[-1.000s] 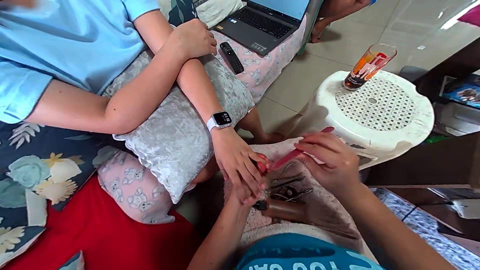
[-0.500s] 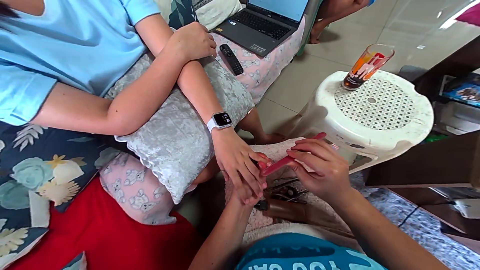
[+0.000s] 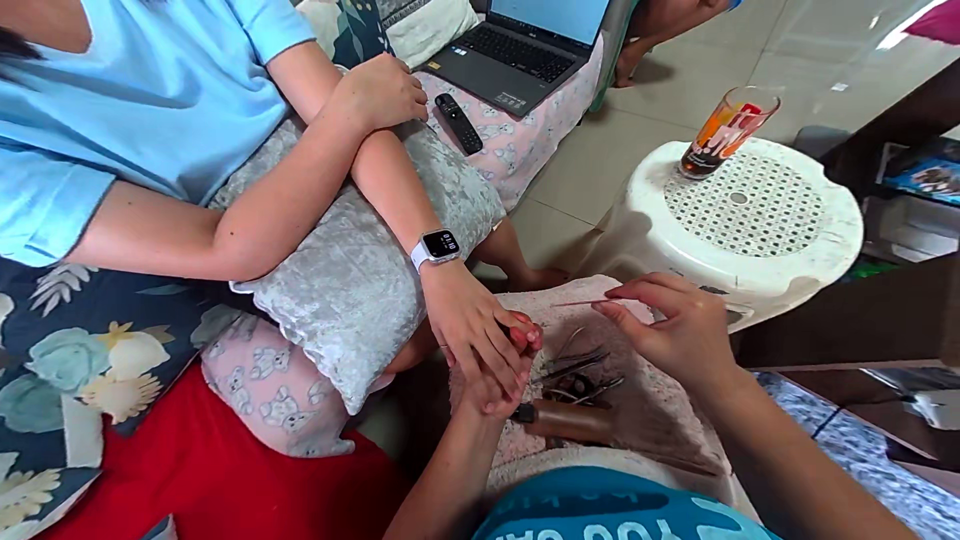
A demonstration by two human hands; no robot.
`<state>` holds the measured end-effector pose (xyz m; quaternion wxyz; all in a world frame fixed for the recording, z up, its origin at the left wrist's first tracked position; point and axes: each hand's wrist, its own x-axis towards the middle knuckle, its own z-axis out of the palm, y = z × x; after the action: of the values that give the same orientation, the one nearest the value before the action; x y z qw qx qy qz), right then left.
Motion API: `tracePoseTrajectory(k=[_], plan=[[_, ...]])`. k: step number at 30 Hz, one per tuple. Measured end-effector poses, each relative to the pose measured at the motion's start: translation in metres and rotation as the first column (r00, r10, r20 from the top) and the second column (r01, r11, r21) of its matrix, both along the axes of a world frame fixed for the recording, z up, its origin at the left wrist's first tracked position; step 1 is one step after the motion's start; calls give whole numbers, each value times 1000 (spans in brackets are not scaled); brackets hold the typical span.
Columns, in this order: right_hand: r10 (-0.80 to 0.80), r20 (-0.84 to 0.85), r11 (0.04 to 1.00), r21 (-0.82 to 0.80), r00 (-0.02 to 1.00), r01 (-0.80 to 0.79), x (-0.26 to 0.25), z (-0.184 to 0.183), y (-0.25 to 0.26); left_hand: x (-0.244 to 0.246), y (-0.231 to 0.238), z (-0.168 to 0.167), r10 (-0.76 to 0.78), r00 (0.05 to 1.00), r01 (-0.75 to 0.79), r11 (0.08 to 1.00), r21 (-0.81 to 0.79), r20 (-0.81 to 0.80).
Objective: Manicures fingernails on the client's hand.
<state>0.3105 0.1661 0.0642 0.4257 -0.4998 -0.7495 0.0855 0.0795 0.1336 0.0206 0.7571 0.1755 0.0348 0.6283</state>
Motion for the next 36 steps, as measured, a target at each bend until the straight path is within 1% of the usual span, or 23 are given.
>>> tracePoseTrajectory(k=[2, 5, 8, 13, 15, 17, 21, 26, 29, 32, 34, 36], plan=[[98, -31, 995, -13, 995, -98, -13, 5, -8, 1, 1, -3, 7, 1000, -7, 1000, -15, -4], [196, -39, 979, 60, 980, -194, -39, 9, -19, 0, -1, -4, -24, 1000, 24, 1000, -8, 13], [159, 1, 983, 97, 987, -158, -47, 5, -17, -4, -4, -3, -5, 1000, 6, 999, -48, 25], [8, 10, 996, 83, 1000, -8, -10, -3, 5, -1, -2, -2, -16, 999, 16, 1000, 1, 42], [45, -2, 989, 139, 999, -45, -7, 1, 2, 1, -2, -3, -9, 999, 9, 1000, -8, 31], [114, -1, 972, 208, 993, -112, -17, 4, -7, 4, -2, -1, -18, 999, 18, 1000, -23, 35], [120, 34, 944, 305, 992, -125, -38, 1, -17, 3, -2, -2, -68, 994, 70, 997, -28, 83], [99, 50, 945, 308, 994, -110, -41, -1, -17, 3, -2, -1, -35, 998, 37, 998, -50, 48], [71, 48, 950, 302, 996, -82, -34, -1, -12, 4, -1, -1, -21, 1000, 21, 999, -25, 24], [48, 46, 958, 279, 998, -59, -30, 1, -10, 3, -2, 1, 5, 1000, -5, 999, -38, -19], [57, 54, 959, 274, 997, -69, -38, 2, -14, 5, -1, 0, 5, 1000, -5, 999, -44, -14], [68, 56, 956, 282, 996, -81, -47, 3, -18, 6, -2, -1, -8, 1000, 10, 997, -70, 23]])
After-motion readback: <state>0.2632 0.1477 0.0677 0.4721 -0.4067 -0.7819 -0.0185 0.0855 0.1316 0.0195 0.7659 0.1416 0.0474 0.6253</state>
